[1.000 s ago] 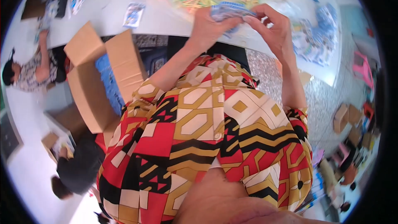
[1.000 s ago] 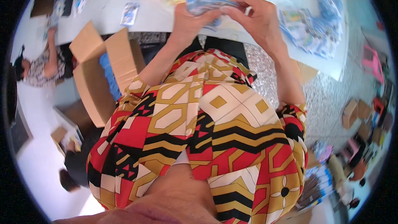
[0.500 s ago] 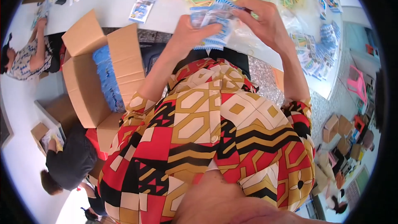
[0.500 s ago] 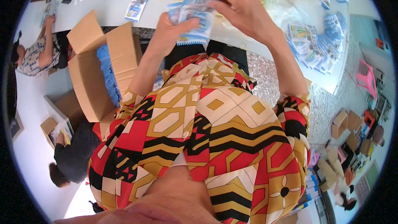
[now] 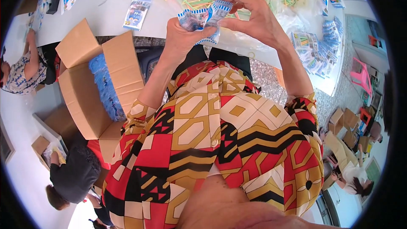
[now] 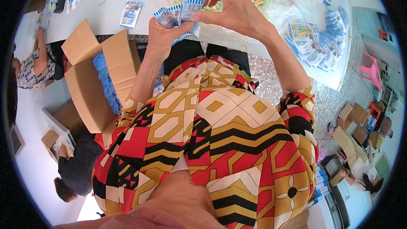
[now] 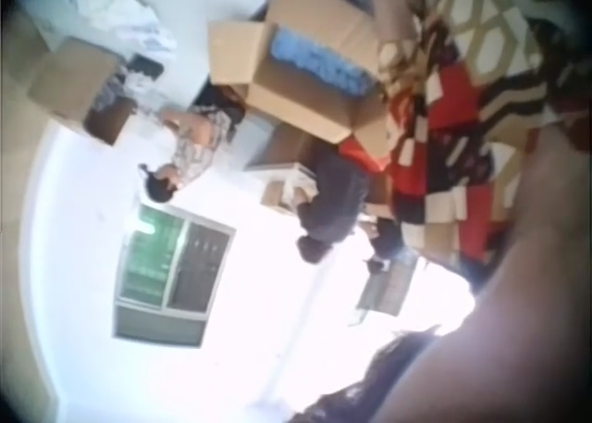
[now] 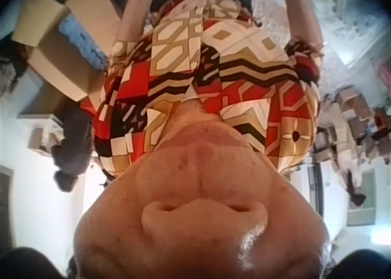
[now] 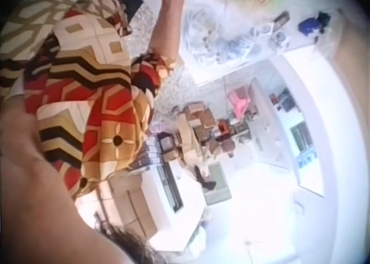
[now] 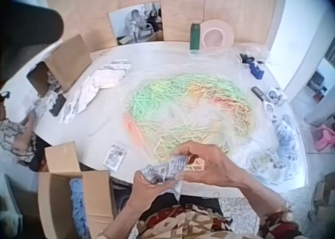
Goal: Packaging colorful plastic sticks into bags and then placing them into a cardboard box.
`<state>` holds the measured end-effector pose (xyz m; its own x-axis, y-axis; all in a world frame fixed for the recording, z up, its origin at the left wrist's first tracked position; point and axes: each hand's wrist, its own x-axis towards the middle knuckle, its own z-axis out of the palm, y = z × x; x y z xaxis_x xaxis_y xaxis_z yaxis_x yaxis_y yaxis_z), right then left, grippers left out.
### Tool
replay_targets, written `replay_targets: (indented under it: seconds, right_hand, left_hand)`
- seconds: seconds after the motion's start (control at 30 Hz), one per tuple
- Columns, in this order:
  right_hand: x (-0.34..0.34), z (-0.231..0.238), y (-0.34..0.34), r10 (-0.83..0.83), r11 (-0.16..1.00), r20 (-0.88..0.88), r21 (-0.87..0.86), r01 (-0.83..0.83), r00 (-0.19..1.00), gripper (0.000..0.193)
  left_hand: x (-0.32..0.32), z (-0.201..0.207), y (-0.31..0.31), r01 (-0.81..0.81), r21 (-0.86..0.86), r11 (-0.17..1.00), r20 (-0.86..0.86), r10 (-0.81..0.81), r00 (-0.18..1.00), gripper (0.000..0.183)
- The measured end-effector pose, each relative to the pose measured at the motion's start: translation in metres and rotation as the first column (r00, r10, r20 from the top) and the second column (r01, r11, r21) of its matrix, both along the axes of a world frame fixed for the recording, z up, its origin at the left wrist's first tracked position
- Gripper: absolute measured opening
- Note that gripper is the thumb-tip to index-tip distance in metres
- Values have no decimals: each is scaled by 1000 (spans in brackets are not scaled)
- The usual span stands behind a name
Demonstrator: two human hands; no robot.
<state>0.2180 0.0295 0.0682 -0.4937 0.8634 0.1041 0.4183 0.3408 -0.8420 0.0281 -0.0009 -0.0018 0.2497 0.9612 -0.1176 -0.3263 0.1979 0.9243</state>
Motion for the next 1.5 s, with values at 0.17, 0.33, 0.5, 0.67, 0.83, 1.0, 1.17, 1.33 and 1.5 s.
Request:
replay_targets:
  seconds: [0.17,0.33,0.5,0.67,0.83,1.0,1.17,1.33,1.5]
  right_hand:
    - [0,1,-4,-52,993,-71,101,59,996,37]
    - [8,3,-16,-102,914,85,402,60,991,33]
    - [4,9,-23,30,842,106,532,-82,994,19]
    - [8,6,-26,16,873,291,463,-156,957,14]
    - [0,14,-21,-61,813,366,559,-167,929,15]
    - [-2,12,-16,-49,778,327,605,-169,944,16]
    - [-4,20,-15,31,852,242,501,-152,970,14]
    - [1,33,-2,112,965,-123,249,-79,986,12]
    - [59,24,63,-305,892,-12,348,290,952,15]
  left_hand:
    - [1,2,3,-14,-4,1000,-53,14,998,23]
    - [10,0,-1,-8,54,999,-87,13,996,25]
    - [11,-3,-4,25,99,995,-157,-10,988,23]
    - [13,8,-7,79,111,991,-212,-55,976,17]
    - [15,17,-10,64,38,997,-124,-59,991,21]
    - [16,14,-8,43,120,992,-167,-23,986,20]
    - [8,0,3,15,238,971,-192,32,981,16]
    - [13,0,5,-39,100,994,87,30,996,21]
    - [9,-9,6,-113,183,977,219,72,973,33]
